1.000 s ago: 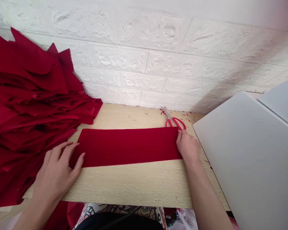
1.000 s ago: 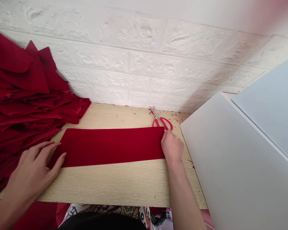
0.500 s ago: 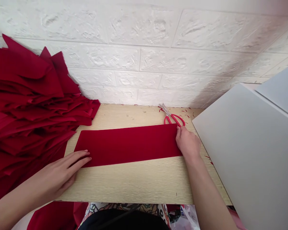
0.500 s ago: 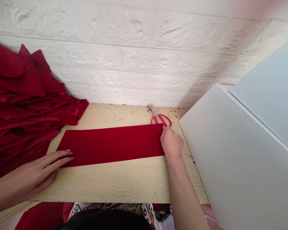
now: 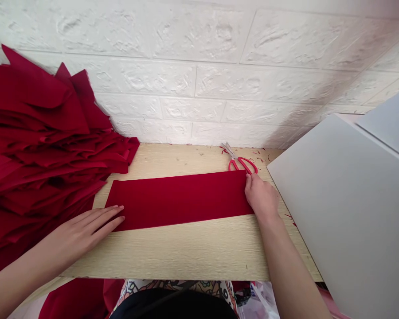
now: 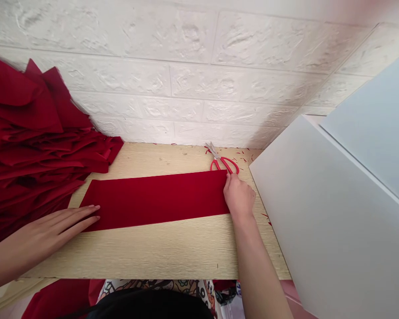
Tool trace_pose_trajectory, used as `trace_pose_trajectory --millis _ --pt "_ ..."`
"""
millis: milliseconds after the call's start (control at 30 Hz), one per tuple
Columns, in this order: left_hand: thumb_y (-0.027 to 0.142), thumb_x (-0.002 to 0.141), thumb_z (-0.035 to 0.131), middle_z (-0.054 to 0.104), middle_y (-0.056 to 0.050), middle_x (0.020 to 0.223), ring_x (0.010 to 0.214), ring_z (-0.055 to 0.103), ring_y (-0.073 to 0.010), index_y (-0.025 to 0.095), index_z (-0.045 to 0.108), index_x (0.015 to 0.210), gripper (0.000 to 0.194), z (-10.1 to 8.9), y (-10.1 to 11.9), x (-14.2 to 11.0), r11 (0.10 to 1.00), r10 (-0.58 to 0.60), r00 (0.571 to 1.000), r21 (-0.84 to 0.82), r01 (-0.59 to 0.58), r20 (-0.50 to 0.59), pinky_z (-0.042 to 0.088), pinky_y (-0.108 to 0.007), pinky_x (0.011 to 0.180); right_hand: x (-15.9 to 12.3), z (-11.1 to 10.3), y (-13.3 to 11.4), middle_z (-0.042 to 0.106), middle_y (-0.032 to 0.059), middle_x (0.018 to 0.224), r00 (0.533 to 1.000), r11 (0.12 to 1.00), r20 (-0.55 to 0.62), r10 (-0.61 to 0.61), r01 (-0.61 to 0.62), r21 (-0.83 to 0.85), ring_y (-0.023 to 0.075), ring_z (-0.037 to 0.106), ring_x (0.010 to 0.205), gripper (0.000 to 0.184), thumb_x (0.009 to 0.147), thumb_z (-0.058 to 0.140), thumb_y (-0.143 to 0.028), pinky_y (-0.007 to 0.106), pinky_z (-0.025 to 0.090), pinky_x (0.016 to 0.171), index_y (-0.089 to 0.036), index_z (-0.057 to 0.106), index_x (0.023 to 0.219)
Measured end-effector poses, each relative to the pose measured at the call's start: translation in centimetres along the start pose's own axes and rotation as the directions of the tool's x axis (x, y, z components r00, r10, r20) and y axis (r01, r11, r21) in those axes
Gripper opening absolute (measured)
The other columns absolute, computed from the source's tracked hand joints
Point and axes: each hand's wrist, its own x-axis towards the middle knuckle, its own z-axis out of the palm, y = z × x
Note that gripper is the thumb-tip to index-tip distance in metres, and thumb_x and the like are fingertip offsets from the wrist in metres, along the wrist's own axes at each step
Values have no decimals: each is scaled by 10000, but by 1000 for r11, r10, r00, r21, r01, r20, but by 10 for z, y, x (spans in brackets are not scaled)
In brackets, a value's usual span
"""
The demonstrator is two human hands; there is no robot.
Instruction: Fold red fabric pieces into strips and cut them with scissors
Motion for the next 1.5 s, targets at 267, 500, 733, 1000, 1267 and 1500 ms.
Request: trace_pose_trajectory --millis 267,500,733,1000,1267,1500 --pt "321 970 366 763 -15 1137 991 736 -176 253 758 1044 405 7 3 4 949 -208 967 -270 162 -148 536 -256 972 -1 0 1 563 103 580 1000 998 -25 3 -4 -57 293 617 597 456 985 343 -402 461 493 632 -155 726 990" --pt "611 846 383 742 35 729 453 587 -118 243 685 929 484 -14 6 23 625 -630 763 -490 608 145 478 -201 555 -9 -14 -3 634 144 640 999 986 50 21 -13 -167 296 653 625 476 993 320 -384 433 504 618 -142 729 970" --pt "669 846 361 742 7 841 551 593 -121 216 643 983 550 -7 -6 38 594 -618 758 -506 625 209 442 -198 599 -6 -42 -13 714 152 790 969 965 228 95 -34 -260 276 672 673 453 998 306 -388 381 490 585 -188 712 977" --pt "665 841 386 764 4 906 653 679 -154 253 662 939 506 -12 -4 31 664 -548 817 -501 555 178 479 -214 652 -53 -64 -31 691 167 1123 875 874 -19 -484 484 38 316 616 1090 491 978 419 -561 457 504 902 -161 616 1183" --pt "642 823 346 784 -9 977 842 740 -223 277 675 940 506 -25 -5 29 701 -500 822 -430 569 272 518 -257 742 -94 -35 -88 644 154 1338 542 544 100 -835 839 -7 303 596 1203 441 960 570 -323 468 463 1055 -141 580 1362" --pt "593 840 328 777 -16 1006 878 744 -246 280 667 968 479 -23 -11 20 712 -462 828 -423 560 317 522 -296 761 -79 -34 -34 671 104 1329 581 580 80 -810 814 -35 239 626 1238 548 813 411 55 402 525 1052 -110 662 1272"
